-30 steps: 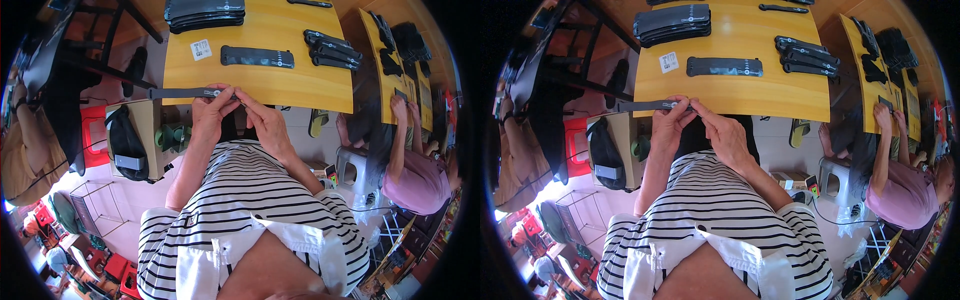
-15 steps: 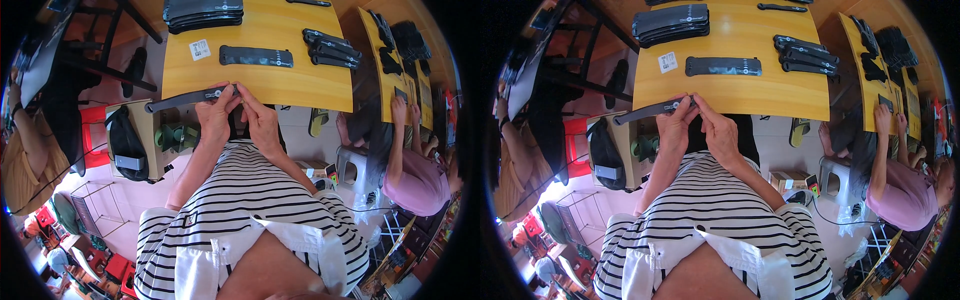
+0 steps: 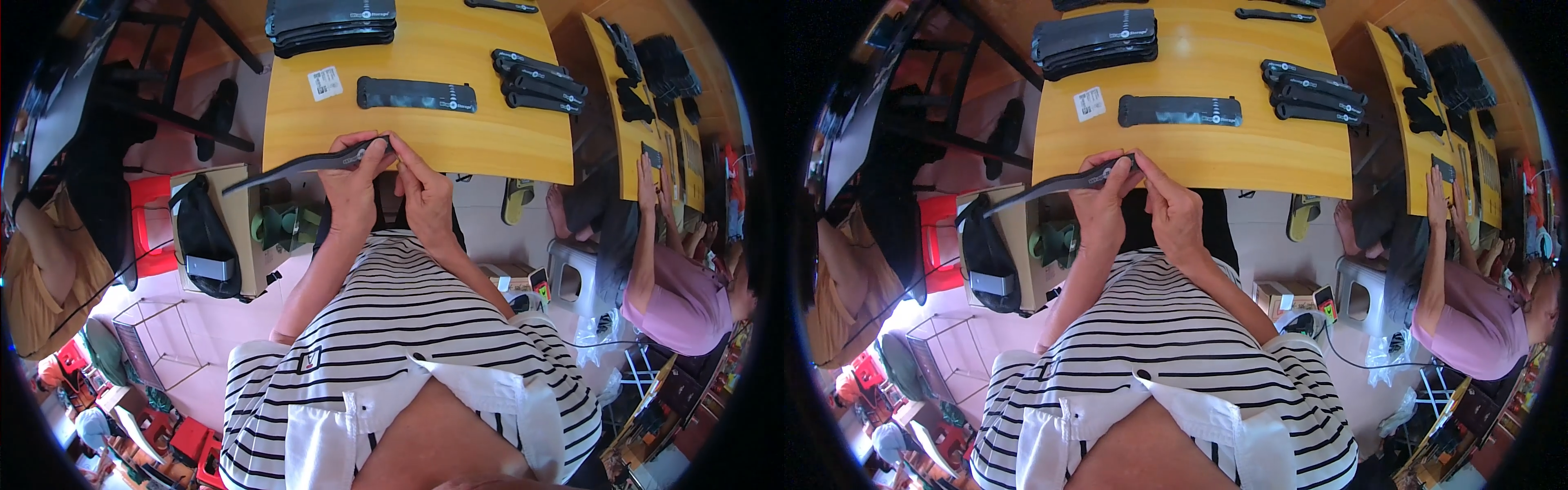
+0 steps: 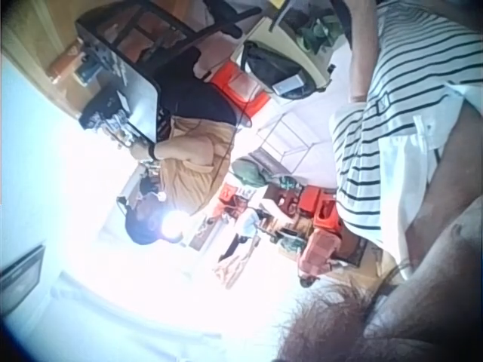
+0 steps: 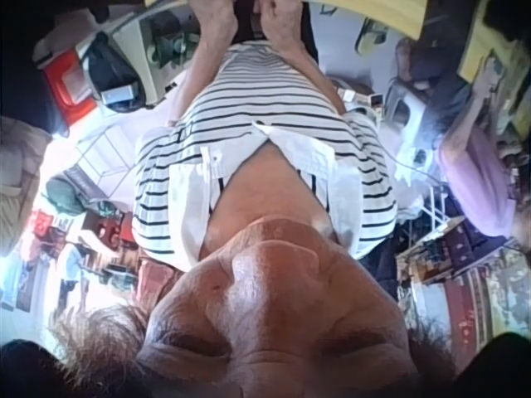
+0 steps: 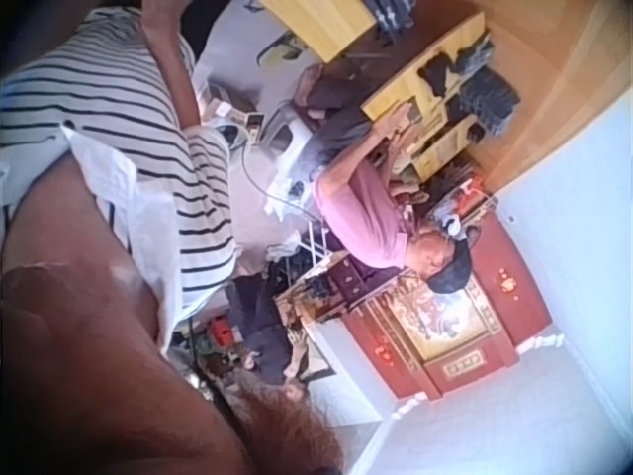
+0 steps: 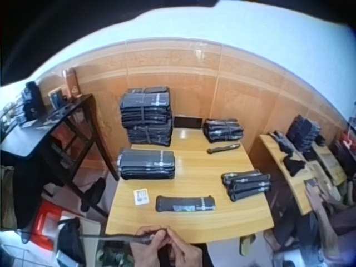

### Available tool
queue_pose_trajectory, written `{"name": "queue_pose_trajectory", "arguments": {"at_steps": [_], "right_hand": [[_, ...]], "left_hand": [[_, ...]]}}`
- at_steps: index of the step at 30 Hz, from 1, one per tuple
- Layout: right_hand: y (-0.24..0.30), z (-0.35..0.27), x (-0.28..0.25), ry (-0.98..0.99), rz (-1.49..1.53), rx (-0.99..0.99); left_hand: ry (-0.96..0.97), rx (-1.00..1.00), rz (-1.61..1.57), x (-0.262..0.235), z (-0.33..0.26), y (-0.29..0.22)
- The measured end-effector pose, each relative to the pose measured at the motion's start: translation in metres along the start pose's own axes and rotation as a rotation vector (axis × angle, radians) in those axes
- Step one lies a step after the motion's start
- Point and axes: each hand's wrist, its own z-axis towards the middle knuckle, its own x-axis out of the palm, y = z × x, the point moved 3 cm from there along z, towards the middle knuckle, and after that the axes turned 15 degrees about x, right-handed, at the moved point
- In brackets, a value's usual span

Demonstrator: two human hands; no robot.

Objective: Assembling small metal hardware components onto leather watch-style straps.

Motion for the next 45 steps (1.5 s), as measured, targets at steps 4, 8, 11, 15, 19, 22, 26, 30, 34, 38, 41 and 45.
{"name": "queue_pose_trajectory", "arguments": {"at_steps": [4, 8, 11, 15, 19, 22, 26, 30, 34, 38, 41, 45], "right_hand": [[0.003, 0.005, -0.014, 0.142, -0.087, 0.055], [0.011, 0.009, -0.022, 0.272, -0.256, 0.024], [0.011, 0.010, -0.020, 0.291, -0.299, -0.083], [-0.004, 0.010, -0.009, 0.207, -0.177, -0.062], [-0.010, 0.000, 0.009, 0.041, 0.182, 0.091], [-0.014, -0.002, 0.008, 0.021, 0.326, 0.193], [-0.006, 0.009, -0.011, 0.162, 0.158, 0.212], [0.009, 0.022, -0.023, 0.322, -0.085, 0.075], [0.029, 0.028, -0.023, 0.456, -0.344, 0.003], [0.046, 0.026, -0.016, 0.513, -0.461, -0.186], [0.060, 0.018, -0.011, 0.478, -0.575, -0.413], [0.052, 0.013, 0.001, 0.492, -0.469, -0.532]], "left_hand": [[0.149, -0.143, 0.144, -0.013, 0.013, -0.009], [0.307, -0.247, 0.246, -0.020, 0.023, -0.016], [0.428, -0.241, 0.325, -0.021, 0.026, -0.018], [0.259, -0.184, 0.203, -0.018, 0.019, -0.012], [0.039, 0.002, 0.102, -0.007, 0.002, -0.005], [0.042, -0.013, 0.090, -0.005, 0.000, -0.005], [0.223, -0.129, 0.170, -0.015, 0.016, -0.012], [0.417, -0.332, 0.221, -0.020, 0.031, -0.028], [0.525, -0.410, 0.309, -0.021, 0.041, -0.042], [0.555, -0.612, 0.303, -0.031, 0.045, -0.045], [0.558, -0.698, 0.225, -0.040, 0.045, -0.048], [0.478, -0.679, 0.144, -0.047, 0.041, -0.059]]}}
